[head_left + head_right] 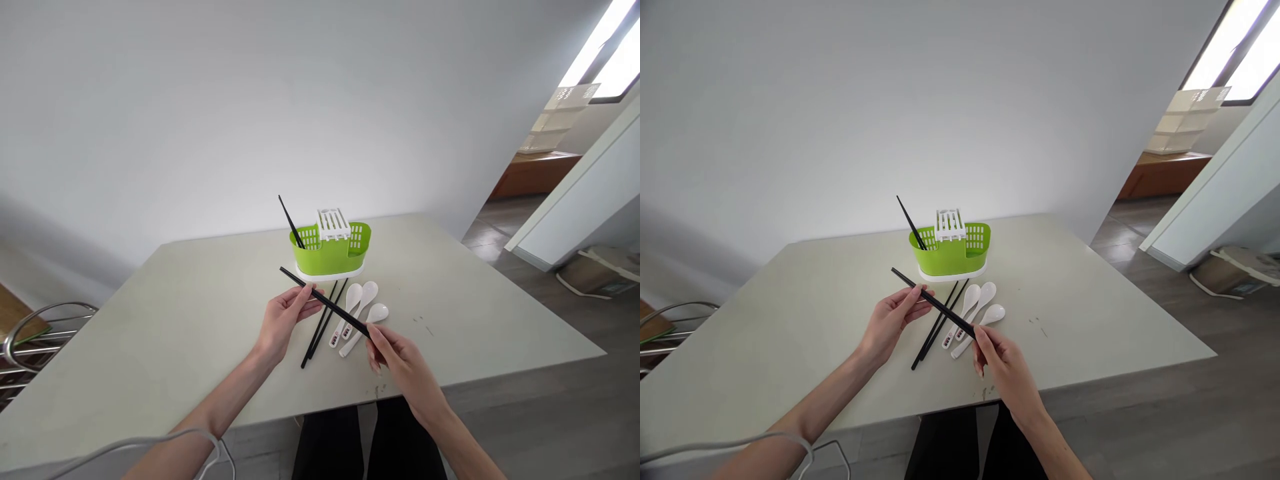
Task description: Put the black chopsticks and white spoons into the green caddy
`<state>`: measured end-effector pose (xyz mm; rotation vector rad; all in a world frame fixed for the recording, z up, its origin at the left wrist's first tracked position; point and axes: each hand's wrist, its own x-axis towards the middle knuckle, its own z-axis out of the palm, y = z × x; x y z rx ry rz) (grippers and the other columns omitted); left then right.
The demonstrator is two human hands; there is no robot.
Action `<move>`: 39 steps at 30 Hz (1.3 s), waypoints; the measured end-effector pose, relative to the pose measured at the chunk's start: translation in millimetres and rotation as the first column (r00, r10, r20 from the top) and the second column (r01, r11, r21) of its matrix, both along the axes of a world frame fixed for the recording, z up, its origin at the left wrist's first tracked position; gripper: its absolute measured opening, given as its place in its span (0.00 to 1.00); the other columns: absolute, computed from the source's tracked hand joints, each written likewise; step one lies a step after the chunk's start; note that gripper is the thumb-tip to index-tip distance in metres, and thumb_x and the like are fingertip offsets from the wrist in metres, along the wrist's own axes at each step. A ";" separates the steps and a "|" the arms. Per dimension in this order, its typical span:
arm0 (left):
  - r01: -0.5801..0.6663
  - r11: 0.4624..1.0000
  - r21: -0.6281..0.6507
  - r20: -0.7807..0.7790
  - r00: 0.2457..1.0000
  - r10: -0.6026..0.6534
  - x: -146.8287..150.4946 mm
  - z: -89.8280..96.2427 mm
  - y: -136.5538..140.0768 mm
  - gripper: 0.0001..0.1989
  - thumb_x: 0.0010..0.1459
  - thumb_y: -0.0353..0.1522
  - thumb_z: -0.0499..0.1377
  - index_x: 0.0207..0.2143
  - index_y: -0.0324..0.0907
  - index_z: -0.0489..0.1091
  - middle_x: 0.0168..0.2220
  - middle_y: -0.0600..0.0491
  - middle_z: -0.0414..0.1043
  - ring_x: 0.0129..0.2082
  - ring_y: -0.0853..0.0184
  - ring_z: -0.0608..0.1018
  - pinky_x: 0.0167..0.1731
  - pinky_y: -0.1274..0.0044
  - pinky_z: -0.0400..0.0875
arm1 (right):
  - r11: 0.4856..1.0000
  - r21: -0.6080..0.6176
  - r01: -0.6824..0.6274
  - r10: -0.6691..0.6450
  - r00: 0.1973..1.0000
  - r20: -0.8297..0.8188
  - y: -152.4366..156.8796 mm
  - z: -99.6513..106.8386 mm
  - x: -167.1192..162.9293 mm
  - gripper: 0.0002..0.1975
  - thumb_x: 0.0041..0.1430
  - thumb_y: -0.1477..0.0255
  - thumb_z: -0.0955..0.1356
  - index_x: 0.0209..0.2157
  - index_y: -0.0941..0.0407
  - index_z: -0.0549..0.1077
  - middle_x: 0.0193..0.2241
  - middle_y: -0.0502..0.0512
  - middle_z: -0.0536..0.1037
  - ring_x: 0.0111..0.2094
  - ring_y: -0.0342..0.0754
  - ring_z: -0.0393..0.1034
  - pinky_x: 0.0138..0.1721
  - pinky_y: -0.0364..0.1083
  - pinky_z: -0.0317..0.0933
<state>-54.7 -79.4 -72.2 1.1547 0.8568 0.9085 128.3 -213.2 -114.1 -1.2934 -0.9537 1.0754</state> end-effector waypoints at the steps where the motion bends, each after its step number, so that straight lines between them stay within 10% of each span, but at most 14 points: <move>1: 0.001 1.000 0.006 -0.004 1.000 0.000 0.8 -0.4 0.1 0.20 0.57 0.46 0.70 0.41 0.39 0.83 0.48 0.43 0.83 0.48 0.57 0.84 0.57 0.66 0.77 | 1.000 0.005 -0.004 0.004 1.000 -0.015 0.8 -0.1 0.1 0.29 0.63 0.41 0.66 0.27 0.53 0.70 0.24 0.49 0.67 0.24 0.45 0.61 0.28 0.46 0.61; 8: -0.180 0.973 0.143 0.007 0.983 0.181 -12.3 20.7 29.7 0.22 0.54 0.47 0.72 0.40 0.38 0.82 0.45 0.43 0.84 0.44 0.58 0.85 0.55 0.66 0.80 | 1.000 0.011 -0.026 0.027 0.993 -0.117 1.7 -4.1 16.5 0.23 0.65 0.47 0.69 0.45 0.53 0.77 0.27 0.49 0.70 0.27 0.46 0.66 0.30 0.47 0.65; 13: -0.440 0.798 0.411 0.081 0.890 0.449 -44.3 70.7 89.0 0.16 0.57 0.42 0.71 0.38 0.36 0.81 0.43 0.44 0.84 0.45 0.61 0.85 0.54 0.69 0.80 | 0.988 -0.016 0.153 -0.153 0.988 -0.009 -0.8 -26.1 57.1 0.24 0.64 0.49 0.70 0.49 0.54 0.76 0.27 0.49 0.72 0.27 0.46 0.66 0.31 0.46 0.65; 18: -0.483 0.744 0.461 0.076 0.858 0.509 -50.1 97.0 139.3 0.11 0.60 0.37 0.69 0.37 0.36 0.80 0.43 0.43 0.83 0.47 0.61 0.85 0.54 0.69 0.80 | 0.956 -0.001 0.293 -0.289 0.945 0.153 2.7 -55.1 87.8 0.24 0.66 0.50 0.68 0.51 0.54 0.73 0.27 0.49 0.73 0.26 0.46 0.66 0.29 0.46 0.64; 29: -0.313 0.767 0.561 -0.254 0.816 0.519 -1.0 86.0 185.0 0.10 0.58 0.36 0.67 0.33 0.35 0.80 0.38 0.43 0.85 0.33 0.60 0.87 0.43 0.70 0.84 | 0.978 -0.024 0.205 -0.184 0.918 0.351 -1.7 -63.1 80.4 0.24 0.69 0.48 0.64 0.51 0.53 0.73 0.28 0.52 0.76 0.27 0.48 0.70 0.28 0.45 0.65; 39: 0.043 0.727 0.685 -0.595 0.609 0.525 14.7 63.8 197.4 0.12 0.59 0.40 0.63 0.31 0.41 0.77 0.30 0.49 0.84 0.31 0.59 0.86 0.40 0.71 0.80 | 0.980 -0.016 0.200 -0.183 0.925 0.334 -1.1 -69.3 84.0 0.22 0.71 0.50 0.63 0.50 0.52 0.72 0.29 0.51 0.75 0.27 0.47 0.69 0.31 0.46 0.65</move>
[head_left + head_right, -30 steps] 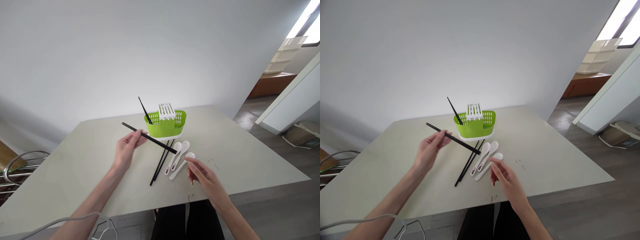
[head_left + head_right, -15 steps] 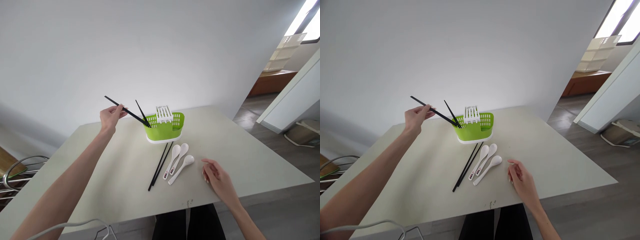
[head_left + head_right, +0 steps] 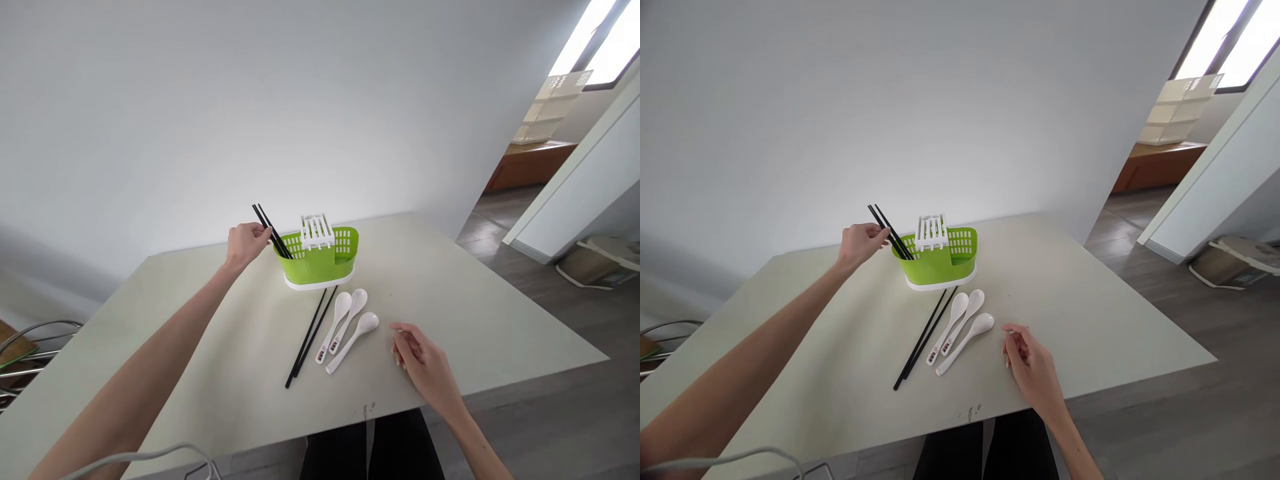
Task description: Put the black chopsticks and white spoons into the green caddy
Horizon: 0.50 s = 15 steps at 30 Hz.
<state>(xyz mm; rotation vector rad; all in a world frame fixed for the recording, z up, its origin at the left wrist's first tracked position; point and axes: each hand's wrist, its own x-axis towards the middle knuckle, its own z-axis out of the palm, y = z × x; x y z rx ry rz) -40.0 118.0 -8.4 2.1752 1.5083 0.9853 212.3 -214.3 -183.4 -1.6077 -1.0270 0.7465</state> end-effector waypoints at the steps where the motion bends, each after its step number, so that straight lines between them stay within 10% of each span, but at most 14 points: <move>1: -0.006 1.000 0.015 -0.049 0.999 0.007 -0.6 -1.8 2.7 0.12 0.60 0.41 0.63 0.31 0.41 0.77 0.31 0.49 0.84 0.33 0.59 0.86 0.41 0.71 0.79 | 1.000 0.003 -0.004 0.004 1.000 0.000 -0.2 -0.1 0.0 0.21 0.71 0.50 0.62 0.50 0.52 0.72 0.29 0.51 0.74 0.27 0.47 0.69 0.31 0.46 0.65; 15: -0.009 0.998 -0.054 -0.071 0.997 0.005 -24.0 -28.3 -18.0 0.22 0.67 0.52 0.53 0.35 0.43 0.71 0.28 0.53 0.79 0.24 0.65 0.80 0.32 0.73 0.72 | 1.000 0.000 0.002 -0.002 1.000 0.003 -0.9 4.4 -0.4 0.21 0.70 0.50 0.63 0.48 0.52 0.73 0.28 0.51 0.75 0.27 0.48 0.69 0.29 0.46 0.64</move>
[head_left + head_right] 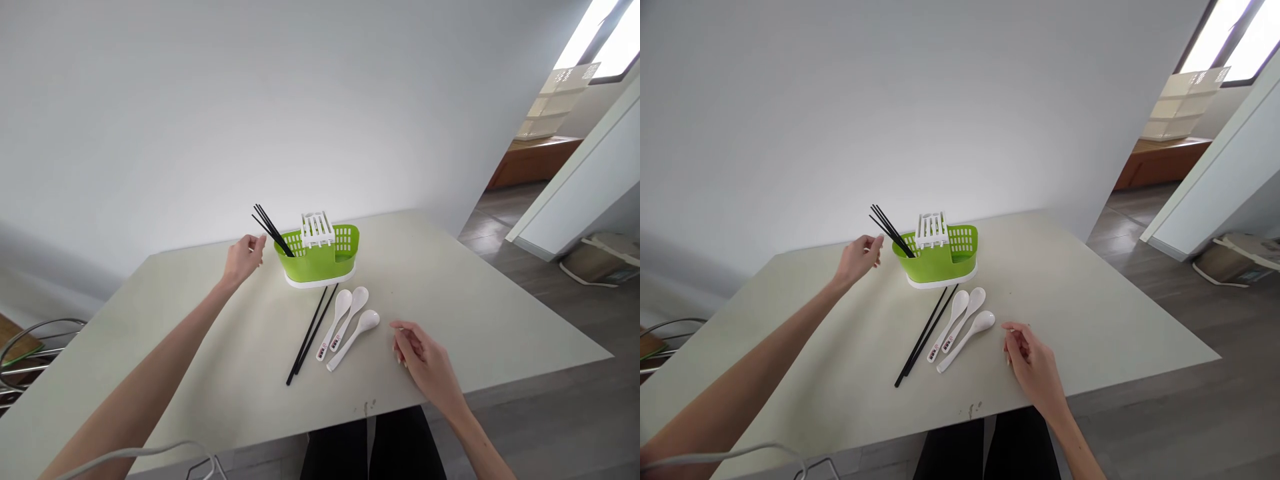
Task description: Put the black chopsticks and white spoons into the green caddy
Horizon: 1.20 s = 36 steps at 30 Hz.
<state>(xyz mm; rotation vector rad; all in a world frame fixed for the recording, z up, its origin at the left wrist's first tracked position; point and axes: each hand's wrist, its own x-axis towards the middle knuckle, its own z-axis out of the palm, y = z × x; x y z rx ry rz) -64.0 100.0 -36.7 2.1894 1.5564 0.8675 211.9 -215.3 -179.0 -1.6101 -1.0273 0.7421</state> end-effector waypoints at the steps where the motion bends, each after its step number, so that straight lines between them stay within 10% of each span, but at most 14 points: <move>1: 0.010 1.000 -0.006 -0.033 0.999 -0.010 -1.2 -5.2 -8.6 0.23 0.68 0.52 0.51 0.34 0.44 0.71 0.26 0.53 0.78 0.23 0.64 0.79 0.32 0.73 0.71 | 1.000 -0.002 0.003 -0.003 1.000 0.004 -0.1 0.2 -0.2 0.22 0.70 0.50 0.63 0.48 0.52 0.73 0.27 0.51 0.74 0.27 0.48 0.69 0.29 0.46 0.64; 6: 0.333 0.915 -0.229 -0.271 0.880 -0.389 4.0 -43.6 -65.5 0.25 0.67 0.53 0.50 0.35 0.43 0.72 0.36 0.47 0.81 0.34 0.59 0.81 0.33 0.71 0.70 | 1.000 -0.021 0.017 -0.016 0.999 0.028 -0.4 1.3 -0.9 0.21 0.70 0.50 0.63 0.48 0.52 0.73 0.28 0.51 0.75 0.26 0.48 0.69 0.28 0.46 0.64; 11: 0.334 0.889 -0.315 -0.415 0.793 -0.445 26.9 -68.3 -112.7 0.25 0.63 0.55 0.56 0.43 0.43 0.72 0.43 0.46 0.79 0.40 0.55 0.81 0.36 0.69 0.71 | 1.000 -0.026 0.016 -0.015 0.999 0.048 -0.8 0.7 -0.4 0.21 0.70 0.50 0.62 0.49 0.51 0.74 0.28 0.51 0.75 0.27 0.48 0.69 0.29 0.46 0.64; 17: 0.364 0.893 -0.266 -0.700 0.564 -0.439 47.9 -48.9 -130.5 0.10 0.66 0.33 0.56 0.41 0.38 0.76 0.44 0.38 0.79 0.44 0.50 0.82 0.40 0.66 0.72 | 0.999 -0.026 0.028 -0.026 0.998 0.064 -0.8 2.6 -1.5 0.22 0.70 0.50 0.62 0.48 0.52 0.74 0.27 0.51 0.75 0.27 0.48 0.69 0.29 0.46 0.64; 22: 0.301 0.910 -0.286 -0.811 0.430 -0.398 40.7 -36.7 -131.7 0.14 0.50 0.17 0.60 0.36 0.39 0.78 0.36 0.38 0.80 0.42 0.47 0.83 0.38 0.67 0.71 | 0.999 -0.021 0.039 -0.037 0.996 0.075 -0.6 5.7 -2.7 0.23 0.69 0.48 0.63 0.48 0.52 0.75 0.27 0.52 0.76 0.26 0.49 0.70 0.28 0.46 0.64; 29: 0.248 0.950 -0.189 -0.679 0.666 -0.309 10.1 -23.5 -114.8 0.12 0.59 0.25 0.57 0.25 0.42 0.75 0.33 0.40 0.80 0.36 0.50 0.83 0.39 0.65 0.73 | 0.999 0.000 0.049 -0.049 0.995 0.083 -1.1 4.0 -3.1 0.24 0.68 0.48 0.64 0.48 0.52 0.76 0.26 0.52 0.76 0.25 0.49 0.70 0.28 0.47 0.65; 33: 0.370 0.917 -0.147 -0.163 0.906 -0.391 -8.0 6.2 -123.0 0.09 0.61 0.39 0.62 0.32 0.47 0.80 0.36 0.49 0.83 0.37 0.56 0.84 0.43 0.68 0.77 | 0.999 -0.009 0.049 -0.048 0.995 0.084 -1.7 3.6 -1.6 0.23 0.68 0.48 0.64 0.47 0.53 0.75 0.27 0.52 0.77 0.26 0.48 0.70 0.29 0.46 0.65; 36: 0.328 0.934 -0.144 0.272 0.920 -0.281 -16.5 18.6 -141.2 0.14 0.55 0.46 0.69 0.35 0.46 0.82 0.35 0.50 0.84 0.36 0.55 0.85 0.41 0.69 0.80 | 0.999 -0.009 0.046 -0.046 0.998 0.045 -1.7 7.0 -2.7 0.23 0.68 0.48 0.65 0.47 0.53 0.75 0.27 0.52 0.76 0.26 0.48 0.69 0.29 0.46 0.65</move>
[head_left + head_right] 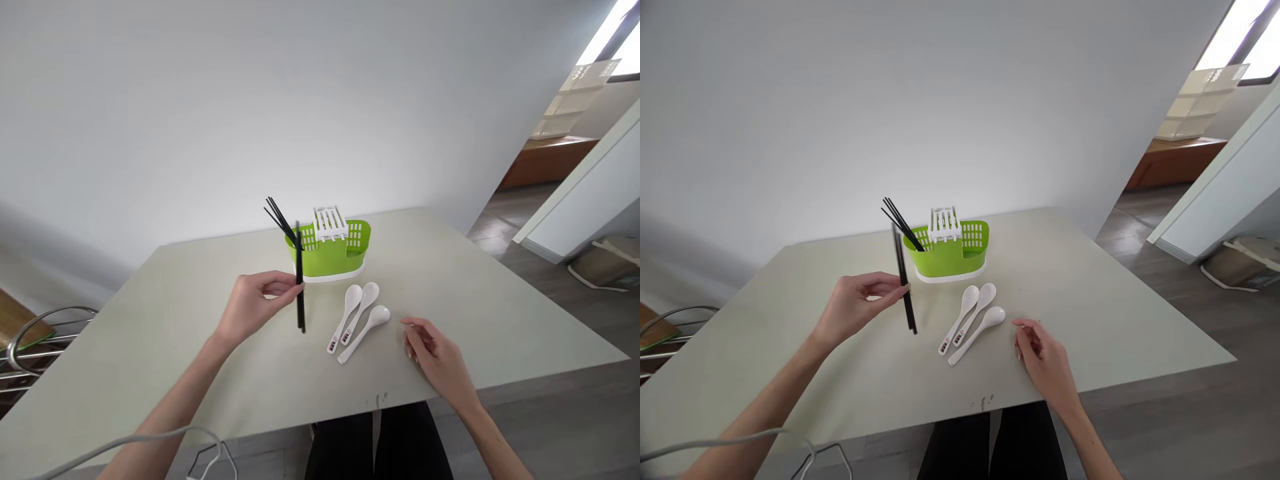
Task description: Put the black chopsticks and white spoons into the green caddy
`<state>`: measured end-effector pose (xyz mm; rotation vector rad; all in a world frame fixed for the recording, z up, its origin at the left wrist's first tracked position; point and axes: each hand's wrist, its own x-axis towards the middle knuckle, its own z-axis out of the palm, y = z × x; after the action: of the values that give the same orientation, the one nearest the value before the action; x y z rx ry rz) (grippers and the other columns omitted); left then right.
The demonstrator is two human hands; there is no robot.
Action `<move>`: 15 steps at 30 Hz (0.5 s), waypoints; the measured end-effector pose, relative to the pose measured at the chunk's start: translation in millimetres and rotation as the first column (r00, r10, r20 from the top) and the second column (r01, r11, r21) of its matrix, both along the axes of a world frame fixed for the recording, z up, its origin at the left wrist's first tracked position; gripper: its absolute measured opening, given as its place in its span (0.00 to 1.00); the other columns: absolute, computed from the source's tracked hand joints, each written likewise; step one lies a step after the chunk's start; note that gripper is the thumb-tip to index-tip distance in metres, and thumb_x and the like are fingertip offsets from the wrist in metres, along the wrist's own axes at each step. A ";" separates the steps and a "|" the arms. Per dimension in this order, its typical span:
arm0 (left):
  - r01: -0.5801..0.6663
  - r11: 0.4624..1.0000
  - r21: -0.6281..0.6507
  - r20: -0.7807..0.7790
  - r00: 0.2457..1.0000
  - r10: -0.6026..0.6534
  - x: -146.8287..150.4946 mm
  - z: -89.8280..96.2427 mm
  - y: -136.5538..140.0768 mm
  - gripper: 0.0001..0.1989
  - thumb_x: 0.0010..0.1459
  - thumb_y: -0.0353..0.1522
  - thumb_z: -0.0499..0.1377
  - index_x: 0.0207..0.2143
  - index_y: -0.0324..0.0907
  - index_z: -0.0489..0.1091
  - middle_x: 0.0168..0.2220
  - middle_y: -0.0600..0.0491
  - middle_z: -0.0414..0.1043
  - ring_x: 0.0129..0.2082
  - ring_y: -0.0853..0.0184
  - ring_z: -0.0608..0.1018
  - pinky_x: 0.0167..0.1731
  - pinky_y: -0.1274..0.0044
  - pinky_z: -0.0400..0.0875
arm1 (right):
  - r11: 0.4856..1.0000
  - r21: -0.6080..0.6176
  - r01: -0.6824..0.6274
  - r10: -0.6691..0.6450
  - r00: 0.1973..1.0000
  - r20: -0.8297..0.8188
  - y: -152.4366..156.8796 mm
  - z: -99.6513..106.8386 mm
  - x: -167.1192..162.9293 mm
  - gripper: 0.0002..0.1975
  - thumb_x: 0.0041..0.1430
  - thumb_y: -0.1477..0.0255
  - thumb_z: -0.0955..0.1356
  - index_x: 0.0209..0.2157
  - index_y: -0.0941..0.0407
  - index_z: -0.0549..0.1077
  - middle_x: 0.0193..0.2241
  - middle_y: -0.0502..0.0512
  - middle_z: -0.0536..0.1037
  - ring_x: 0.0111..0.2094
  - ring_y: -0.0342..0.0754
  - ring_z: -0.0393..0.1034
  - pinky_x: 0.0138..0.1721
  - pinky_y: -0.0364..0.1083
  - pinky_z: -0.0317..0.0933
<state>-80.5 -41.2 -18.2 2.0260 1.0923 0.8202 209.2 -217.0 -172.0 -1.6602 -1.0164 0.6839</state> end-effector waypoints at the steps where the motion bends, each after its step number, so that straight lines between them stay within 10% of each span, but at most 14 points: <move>1: -0.041 0.997 -0.067 0.102 0.994 0.048 -1.3 -0.2 -6.5 0.16 0.53 0.47 0.71 0.35 0.45 0.82 0.34 0.50 0.84 0.35 0.55 0.85 0.41 0.68 0.81 | 1.000 0.010 -0.002 0.002 1.000 -0.028 -0.2 2.3 -2.5 0.23 0.67 0.48 0.66 0.46 0.53 0.75 0.26 0.51 0.76 0.26 0.48 0.69 0.29 0.46 0.65; 7: -0.046 0.889 -0.456 0.500 0.813 0.299 2.9 -34.3 -36.0 0.19 0.49 0.47 0.74 0.34 0.41 0.83 0.38 0.47 0.84 0.43 0.56 0.85 0.53 0.67 0.80 | 0.987 0.161 -0.024 0.069 0.956 -0.285 -5.0 27.4 -53.8 0.22 0.66 0.49 0.68 0.47 0.53 0.77 0.31 0.54 0.78 0.31 0.50 0.72 0.31 0.47 0.69; 15: -0.044 0.759 -0.650 0.567 0.637 0.522 3.8 -72.6 -65.1 0.16 0.50 0.41 0.75 0.35 0.40 0.82 0.45 0.46 0.84 0.49 0.59 0.84 0.59 0.70 0.76 | 0.957 0.291 0.011 0.201 0.696 -0.689 13.8 53.0 -120.9 0.25 0.70 0.48 0.63 0.56 0.48 0.79 0.59 0.56 0.79 0.62 0.58 0.70 0.63 0.59 0.65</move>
<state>-76.6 -106.3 -90.7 0.8344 1.0244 1.1464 88.3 -203.1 -119.0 -0.9458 -0.5811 1.0968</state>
